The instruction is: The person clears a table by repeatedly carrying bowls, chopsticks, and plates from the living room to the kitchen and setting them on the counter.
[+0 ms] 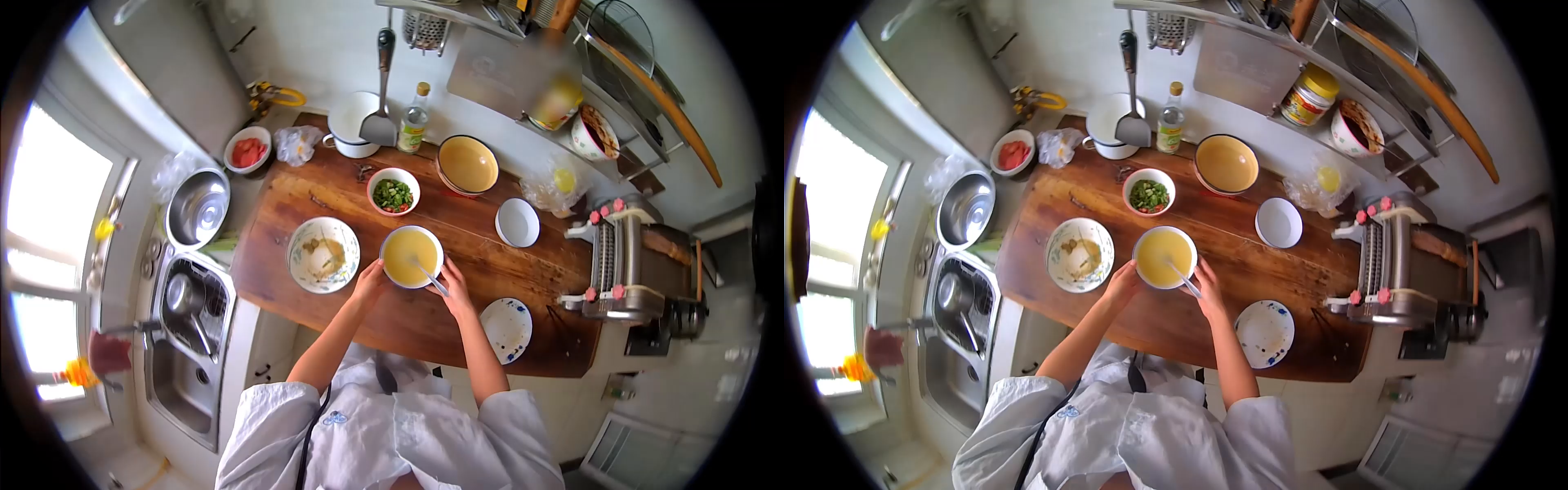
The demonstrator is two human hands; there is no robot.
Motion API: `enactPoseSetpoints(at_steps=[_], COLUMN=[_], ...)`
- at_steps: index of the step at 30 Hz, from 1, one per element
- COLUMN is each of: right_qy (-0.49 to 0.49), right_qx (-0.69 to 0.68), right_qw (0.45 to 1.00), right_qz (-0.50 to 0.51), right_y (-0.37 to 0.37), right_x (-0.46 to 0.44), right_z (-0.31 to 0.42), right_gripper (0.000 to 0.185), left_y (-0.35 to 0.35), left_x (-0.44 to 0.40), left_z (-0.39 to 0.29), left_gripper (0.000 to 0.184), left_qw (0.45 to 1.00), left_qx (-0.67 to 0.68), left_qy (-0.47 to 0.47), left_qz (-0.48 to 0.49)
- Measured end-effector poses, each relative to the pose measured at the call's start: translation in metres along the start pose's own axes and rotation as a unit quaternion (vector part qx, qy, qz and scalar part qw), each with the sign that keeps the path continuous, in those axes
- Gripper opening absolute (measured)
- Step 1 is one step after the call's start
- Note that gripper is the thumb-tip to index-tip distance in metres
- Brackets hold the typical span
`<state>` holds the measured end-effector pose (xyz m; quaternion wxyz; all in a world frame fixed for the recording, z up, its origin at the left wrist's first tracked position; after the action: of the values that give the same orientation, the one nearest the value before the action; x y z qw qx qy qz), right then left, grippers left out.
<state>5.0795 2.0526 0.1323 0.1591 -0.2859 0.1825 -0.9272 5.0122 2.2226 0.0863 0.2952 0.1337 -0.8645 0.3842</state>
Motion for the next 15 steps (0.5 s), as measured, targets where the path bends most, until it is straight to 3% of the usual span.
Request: enactPoseSetpoints(at_steps=[9, 11, 13, 15], right_qy=[0.020, 0.035, 0.061, 0.101], right_qx=[-0.063, -0.150, -0.194, -0.201], right_qw=[0.996, 0.977, 0.955, 0.952], right_qz=[-0.055, -0.149, -0.215, -0.208], right_y=[-0.005, 0.016, 0.024, 0.024], right_x=[-0.003, 0.002, 0.026, 0.070], right_z=[-0.008, -0.025, -0.021, -0.009], right_gripper=[0.045, 0.051, 0.053, 0.053], left_y=[-0.011, -0.025, -0.031, -0.031], left_x=[-0.018, 0.001, 0.015, 0.039], left_z=[-0.014, -0.019, -0.010, 0.014], left_gripper=[0.043, 0.047, 0.049, 0.048], left_qw=[0.995, 0.997, 0.995, 0.982], left_qx=[0.057, 0.065, 0.092, 0.117], left_qy=[0.001, 0.032, 0.028, 0.134], left_qz=[0.087, 0.021, 0.018, -0.062])
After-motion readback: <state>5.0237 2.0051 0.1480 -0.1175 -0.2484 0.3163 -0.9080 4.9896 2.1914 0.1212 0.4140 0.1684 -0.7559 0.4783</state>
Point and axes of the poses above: each hand's wrist, its own x-axis away from the middle knuckle, its own y-axis out of the back of the hand, z = x × y, the point moved 7 cm from there along -x, towards the middle knuckle, and after that the axes turned 2 degrees about y, right-handed, at the moved point
